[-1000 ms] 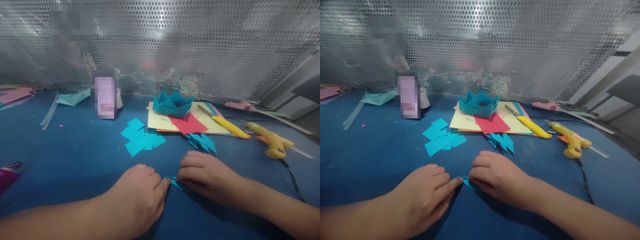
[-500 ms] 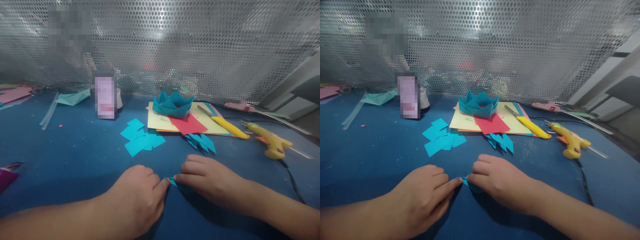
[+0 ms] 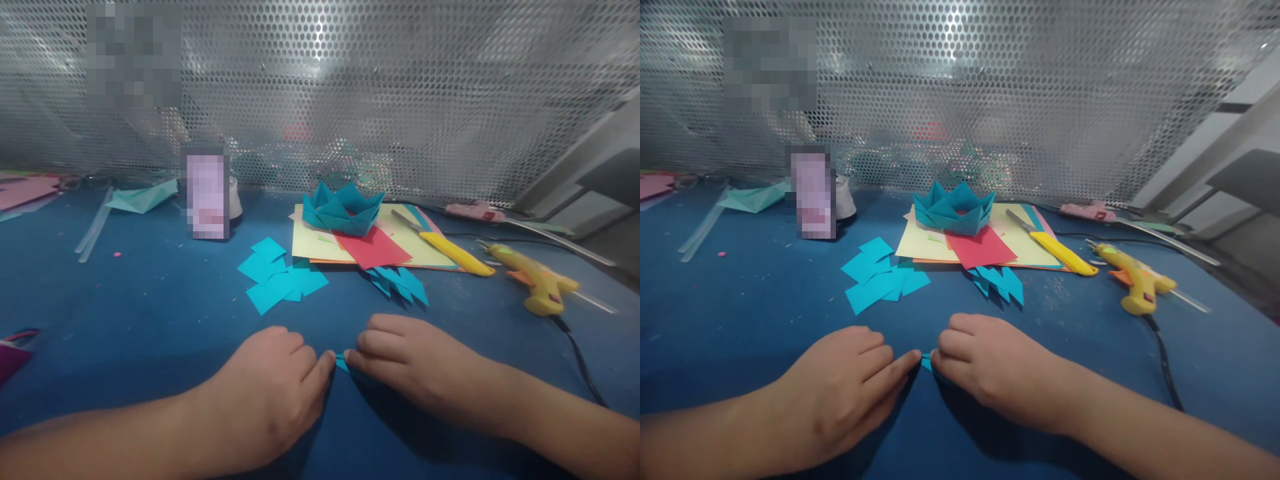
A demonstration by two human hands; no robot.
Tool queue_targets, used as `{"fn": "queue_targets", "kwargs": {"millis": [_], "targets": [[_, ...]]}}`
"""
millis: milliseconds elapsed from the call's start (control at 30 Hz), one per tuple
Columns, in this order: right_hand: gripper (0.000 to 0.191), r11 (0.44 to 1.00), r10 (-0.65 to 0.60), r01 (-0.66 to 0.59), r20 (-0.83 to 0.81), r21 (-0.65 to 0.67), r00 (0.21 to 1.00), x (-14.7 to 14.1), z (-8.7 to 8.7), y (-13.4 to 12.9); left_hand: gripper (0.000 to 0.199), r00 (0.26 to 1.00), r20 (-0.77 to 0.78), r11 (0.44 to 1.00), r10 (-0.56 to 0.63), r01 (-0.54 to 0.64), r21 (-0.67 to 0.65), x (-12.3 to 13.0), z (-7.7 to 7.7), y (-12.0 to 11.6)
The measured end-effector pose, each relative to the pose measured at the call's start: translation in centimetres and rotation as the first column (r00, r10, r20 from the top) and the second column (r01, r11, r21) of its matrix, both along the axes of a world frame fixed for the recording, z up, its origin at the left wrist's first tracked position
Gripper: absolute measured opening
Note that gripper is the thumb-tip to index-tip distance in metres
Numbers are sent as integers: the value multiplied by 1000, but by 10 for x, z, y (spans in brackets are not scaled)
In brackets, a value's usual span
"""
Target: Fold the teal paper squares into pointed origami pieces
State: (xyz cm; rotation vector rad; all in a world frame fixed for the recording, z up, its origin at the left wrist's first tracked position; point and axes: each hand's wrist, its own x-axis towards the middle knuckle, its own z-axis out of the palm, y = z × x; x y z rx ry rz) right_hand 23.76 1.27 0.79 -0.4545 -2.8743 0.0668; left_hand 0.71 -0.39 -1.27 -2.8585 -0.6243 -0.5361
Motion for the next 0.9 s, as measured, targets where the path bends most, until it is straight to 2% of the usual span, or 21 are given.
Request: {"fn": "queue_targets", "kwargs": {"millis": [367,533,767,900], "targets": [[47,1000,8,-8,27,22,1000,1,1,-1,24,1000,-14,1000,-15,15,5,0,3,2],[46,999,13,-14,26,29,1000,1,3,-2,28,999,50,998,-12,16,-65,1,4,4],[43,999,30,-31,46,21,998,2,3,-3,32,999,38,995,-19,23,-101,-3,9,7],[42,999,24,-27,74,36,997,3,3,-4,28,998,57,997,-6,10,-73,-5,8,6]]}}
